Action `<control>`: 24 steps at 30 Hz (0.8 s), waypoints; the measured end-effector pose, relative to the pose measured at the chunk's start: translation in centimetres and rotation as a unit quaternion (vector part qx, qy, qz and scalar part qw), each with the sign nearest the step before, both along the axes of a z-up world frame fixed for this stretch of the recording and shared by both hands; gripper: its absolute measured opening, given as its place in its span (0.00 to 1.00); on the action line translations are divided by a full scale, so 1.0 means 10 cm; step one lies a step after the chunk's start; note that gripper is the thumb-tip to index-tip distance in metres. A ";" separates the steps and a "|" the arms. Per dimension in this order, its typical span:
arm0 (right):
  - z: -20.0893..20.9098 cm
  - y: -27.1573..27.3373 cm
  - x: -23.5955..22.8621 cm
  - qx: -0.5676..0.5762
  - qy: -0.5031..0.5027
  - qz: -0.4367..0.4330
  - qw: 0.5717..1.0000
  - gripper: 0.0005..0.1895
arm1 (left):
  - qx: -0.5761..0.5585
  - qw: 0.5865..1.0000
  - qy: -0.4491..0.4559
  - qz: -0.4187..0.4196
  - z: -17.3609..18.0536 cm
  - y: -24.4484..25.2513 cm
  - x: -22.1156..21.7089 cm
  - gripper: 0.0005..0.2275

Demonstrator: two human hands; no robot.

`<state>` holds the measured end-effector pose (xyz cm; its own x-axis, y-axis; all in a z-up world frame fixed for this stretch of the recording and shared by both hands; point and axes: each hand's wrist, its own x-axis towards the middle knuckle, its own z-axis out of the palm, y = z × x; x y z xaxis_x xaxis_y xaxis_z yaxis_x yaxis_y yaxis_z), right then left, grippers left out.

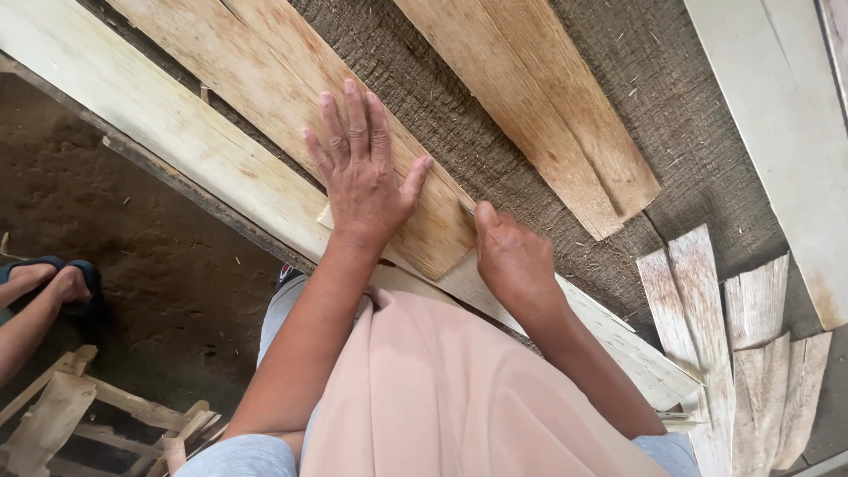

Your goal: The person is selecting thin wood veneer strips, laying them out on a wooden surface, and trimming them to size using a utility knife.

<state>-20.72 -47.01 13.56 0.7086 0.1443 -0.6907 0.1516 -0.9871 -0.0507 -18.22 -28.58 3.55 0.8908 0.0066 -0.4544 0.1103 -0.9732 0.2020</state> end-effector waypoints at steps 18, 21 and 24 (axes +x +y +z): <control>0.00 -0.25 -0.18 0.003 0.010 -0.013 1.000 0.08 | -0.027 0.999 -0.023 0.008 -0.04 0.00 -0.02 0.46; 0.02 -0.26 -0.19 0.003 0.026 -0.031 0.999 0.08 | -0.028 0.999 -0.023 0.010 -0.02 0.00 -0.01 0.46; -0.01 -0.29 -0.21 -0.010 0.035 -0.016 0.999 0.07 | -0.021 1.000 0.016 0.002 0.05 0.01 0.03 0.45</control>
